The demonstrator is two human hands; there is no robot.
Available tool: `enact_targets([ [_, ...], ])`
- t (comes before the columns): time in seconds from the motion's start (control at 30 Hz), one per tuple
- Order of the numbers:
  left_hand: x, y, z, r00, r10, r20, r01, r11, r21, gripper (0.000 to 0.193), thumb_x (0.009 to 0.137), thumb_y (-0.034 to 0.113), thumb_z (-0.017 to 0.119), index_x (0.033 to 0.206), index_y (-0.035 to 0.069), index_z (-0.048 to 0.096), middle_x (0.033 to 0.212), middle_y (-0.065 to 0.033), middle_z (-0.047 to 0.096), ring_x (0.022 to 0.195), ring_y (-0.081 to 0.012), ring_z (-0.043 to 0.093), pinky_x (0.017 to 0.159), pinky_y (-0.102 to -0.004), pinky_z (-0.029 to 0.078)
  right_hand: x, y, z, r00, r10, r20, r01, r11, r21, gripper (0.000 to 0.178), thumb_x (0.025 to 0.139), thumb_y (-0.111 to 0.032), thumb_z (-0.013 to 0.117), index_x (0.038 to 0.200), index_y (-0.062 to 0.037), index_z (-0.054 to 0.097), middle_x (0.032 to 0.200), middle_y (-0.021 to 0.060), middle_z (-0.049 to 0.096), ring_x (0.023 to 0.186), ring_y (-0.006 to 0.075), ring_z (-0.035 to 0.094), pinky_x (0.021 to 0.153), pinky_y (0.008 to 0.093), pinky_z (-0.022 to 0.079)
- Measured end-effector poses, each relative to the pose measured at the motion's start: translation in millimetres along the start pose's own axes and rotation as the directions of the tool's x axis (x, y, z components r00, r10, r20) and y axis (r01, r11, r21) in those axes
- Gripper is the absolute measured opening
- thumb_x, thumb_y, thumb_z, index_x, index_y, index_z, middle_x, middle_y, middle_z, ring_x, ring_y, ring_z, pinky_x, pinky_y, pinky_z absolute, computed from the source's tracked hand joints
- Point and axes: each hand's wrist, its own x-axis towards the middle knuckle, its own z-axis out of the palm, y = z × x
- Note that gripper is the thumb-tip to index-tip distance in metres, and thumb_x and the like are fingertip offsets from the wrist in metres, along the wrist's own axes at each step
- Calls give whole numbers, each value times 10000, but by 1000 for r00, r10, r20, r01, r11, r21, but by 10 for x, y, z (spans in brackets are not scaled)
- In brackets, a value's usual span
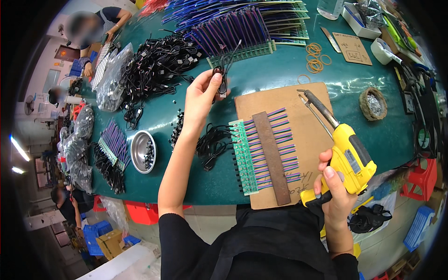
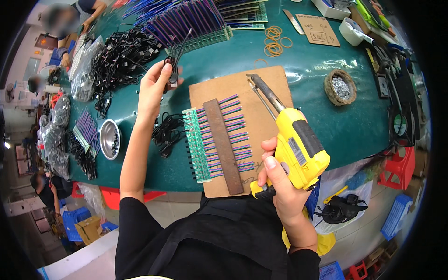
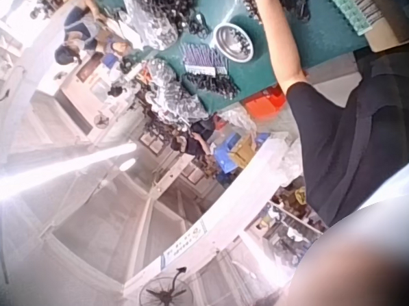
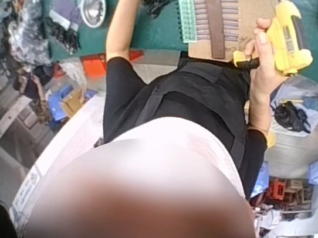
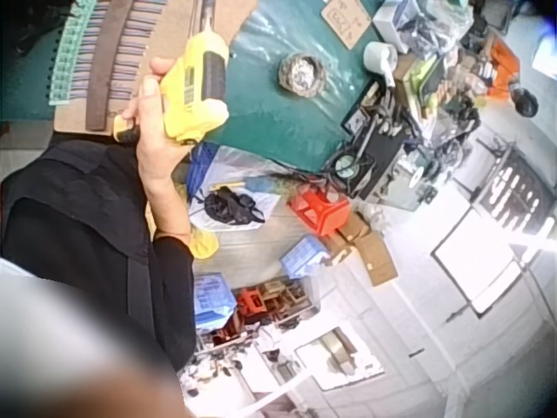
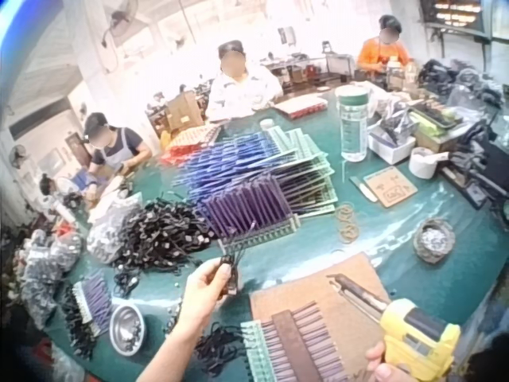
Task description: The person solders wires onto a circuit board using a soldering iron and solder.
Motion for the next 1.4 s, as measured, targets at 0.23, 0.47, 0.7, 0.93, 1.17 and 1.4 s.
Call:
enact_targets([
  [0.23, 28, -74, 28, 997, 57, -52, -62, 993, -98, 313, 905, 162, 563, 1201, 60, 559, 813, 11, 572, 812, -81, 574, 703, -208, 455, 5, 15, -12, 1000, -1, 7, 1, 1000, 5, 380, 819, -20, 591, 1170, 24, 454, 958, 136, 572, 543, 109, 533, 467, 219, 458],
  [0.47, 111, -110, -24, 967, 234, -105, -208, 956, 209, 257, 904, 241, 582, 1028, 22, 636, 800, 37, 539, 724, -37, 447, 661, -188, 361, 14, 24, -11, 1000, -7, 8, 7, 1000, 11, 382, 817, -11, 594, 1172, 21, 456, 962, 135, 575, 550, 108, 533, 467, 220, 463],
  [0.7, 106, -90, -37, 998, 24, 50, -17, 992, -127, 328, 932, 208, 522, 1180, -4, 548, 1017, -77, 633, 849, -139, 620, 708, -242, 479, 24, 23, -18, 1000, -1, 1, 1, 1000, 9, 391, 820, -7, 587, 1185, 19, 448, 962, 134, 573, 547, 109, 531, 465, 220, 458],
  [0.93, -159, 148, 118, 962, -130, 240, 181, 962, -206, 347, 945, 236, 488, 1211, 12, 487, 854, 1, 523, 572, -42, 393, 460, -196, 292, 9, -15, -18, 1000, 4, -13, -4, 1000, 15, 369, 817, 1, 584, 1161, 24, 452, 949, 128, 566, 556, 109, 533, 476, 221, 458],
  [1.17, -951, 577, 509, 690, -253, 678, 281, 957, 72, 220, 975, 255, 429, 882, 59, 464, 604, 61, 374, 498, -32, 344, 445, -205, 271, 26, -29, 16, 997, -58, 41, 61, 994, -93, 442, 798, -1, 591, 1209, 51, 438, 978, 125, 550, 699, 99, 530, 479, 205, 466],
  [1.4, -1218, 712, 561, 679, -167, 715, -143, 925, 352, 198, 947, 236, 468, 941, 45, 521, 686, -116, 528, 598, -248, 545, 554, -342, 427, 34, -39, 20, 987, -59, 148, 91, 971, -222, 752, 769, 29, 657, 1392, 2, 236, 1012, 109, 578, 828, 116, 555, 755, 243, 466],
])
